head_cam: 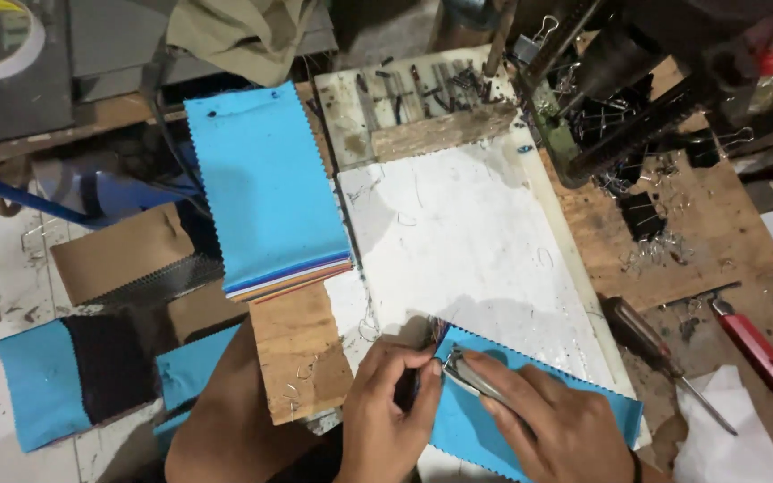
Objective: The person assembles notebooks by aligning pages and covers, then uses a stapler to secure the spine. They handle multiple notebooks, stacking them and using binder clips to hold the pages together during the process.
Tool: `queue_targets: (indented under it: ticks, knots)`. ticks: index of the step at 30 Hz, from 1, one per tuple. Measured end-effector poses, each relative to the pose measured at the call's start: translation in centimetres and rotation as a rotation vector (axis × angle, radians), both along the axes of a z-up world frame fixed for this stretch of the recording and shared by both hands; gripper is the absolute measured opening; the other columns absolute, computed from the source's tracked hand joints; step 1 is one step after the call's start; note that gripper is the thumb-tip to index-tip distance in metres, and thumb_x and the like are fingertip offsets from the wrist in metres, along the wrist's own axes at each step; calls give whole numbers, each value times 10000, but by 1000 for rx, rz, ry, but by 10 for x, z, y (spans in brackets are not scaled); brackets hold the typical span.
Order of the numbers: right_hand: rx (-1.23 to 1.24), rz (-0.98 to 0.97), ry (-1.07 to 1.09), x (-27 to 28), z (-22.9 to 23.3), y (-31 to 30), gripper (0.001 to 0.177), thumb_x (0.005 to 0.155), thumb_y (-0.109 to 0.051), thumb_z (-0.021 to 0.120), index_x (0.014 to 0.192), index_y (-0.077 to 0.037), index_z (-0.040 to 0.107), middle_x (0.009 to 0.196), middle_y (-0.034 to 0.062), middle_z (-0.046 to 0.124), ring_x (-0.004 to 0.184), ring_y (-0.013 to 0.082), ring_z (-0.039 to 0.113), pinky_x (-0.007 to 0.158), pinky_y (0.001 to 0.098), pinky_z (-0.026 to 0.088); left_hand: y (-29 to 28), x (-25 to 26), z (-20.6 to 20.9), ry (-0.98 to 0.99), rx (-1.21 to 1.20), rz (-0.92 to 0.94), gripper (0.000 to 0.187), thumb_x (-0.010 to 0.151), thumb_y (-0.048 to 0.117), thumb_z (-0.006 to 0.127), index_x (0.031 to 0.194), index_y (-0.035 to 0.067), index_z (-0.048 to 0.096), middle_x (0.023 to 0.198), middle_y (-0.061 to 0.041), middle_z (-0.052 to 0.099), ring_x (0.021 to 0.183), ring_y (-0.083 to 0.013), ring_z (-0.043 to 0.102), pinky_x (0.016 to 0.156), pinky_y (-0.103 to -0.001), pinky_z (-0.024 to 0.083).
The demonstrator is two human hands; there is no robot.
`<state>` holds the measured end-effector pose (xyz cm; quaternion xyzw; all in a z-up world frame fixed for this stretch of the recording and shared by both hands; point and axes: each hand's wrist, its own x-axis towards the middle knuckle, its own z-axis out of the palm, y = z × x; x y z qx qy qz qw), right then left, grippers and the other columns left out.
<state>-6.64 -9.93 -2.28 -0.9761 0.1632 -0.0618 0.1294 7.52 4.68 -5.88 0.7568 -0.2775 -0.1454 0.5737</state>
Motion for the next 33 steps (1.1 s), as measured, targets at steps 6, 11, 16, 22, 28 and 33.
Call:
queue_targets:
  ticks: [6,11,16,22,28,33]
  knots:
    - [91,24,65,-7,-8,-5,532,1001,-394,504,1528,-342,455,900,11,758,401,146,580,312,329,389,4,-1,-2,-17,63,-32,125,970,242,651,988,122,680,947,-16,670,874,-188,697,723,-307,534]
    - [201,72,13,9,22,-8,495,1005,-372,480,1495,-300,489,1146,-25,770,407,191,627,318,348,491,5,0,-8,-22,97,-72,190,981,293,639,1045,116,657,1000,-40,685,896,-211,717,708,-344,559]
    - [216,30,355,17,57,-10,534,967,-480,431,1498,-436,461,1169,-49,744,470,284,716,356,428,582,8,-4,-4,-8,179,-76,169,984,324,619,1044,174,665,1000,24,658,838,-186,677,639,-355,526]
    - [-88,117,210,20,55,-5,483,962,-480,504,1436,-390,537,962,-25,779,462,293,716,304,460,529,8,-3,-1,10,181,-55,136,960,302,666,1006,175,687,979,31,671,596,-161,581,531,-344,470]
    - [-89,212,428,38,72,-2,342,971,-494,420,1271,-357,508,1224,32,658,658,398,724,456,623,573,7,-2,-2,13,207,-69,164,969,362,649,932,204,669,962,33,670,725,-208,650,591,-397,496]
    - [-116,272,561,54,84,-1,333,932,-365,503,1236,-259,587,1195,45,618,745,400,735,547,682,597,1,-3,-22,-114,90,10,143,902,323,692,950,189,697,980,-2,756,955,-255,745,785,-388,550]
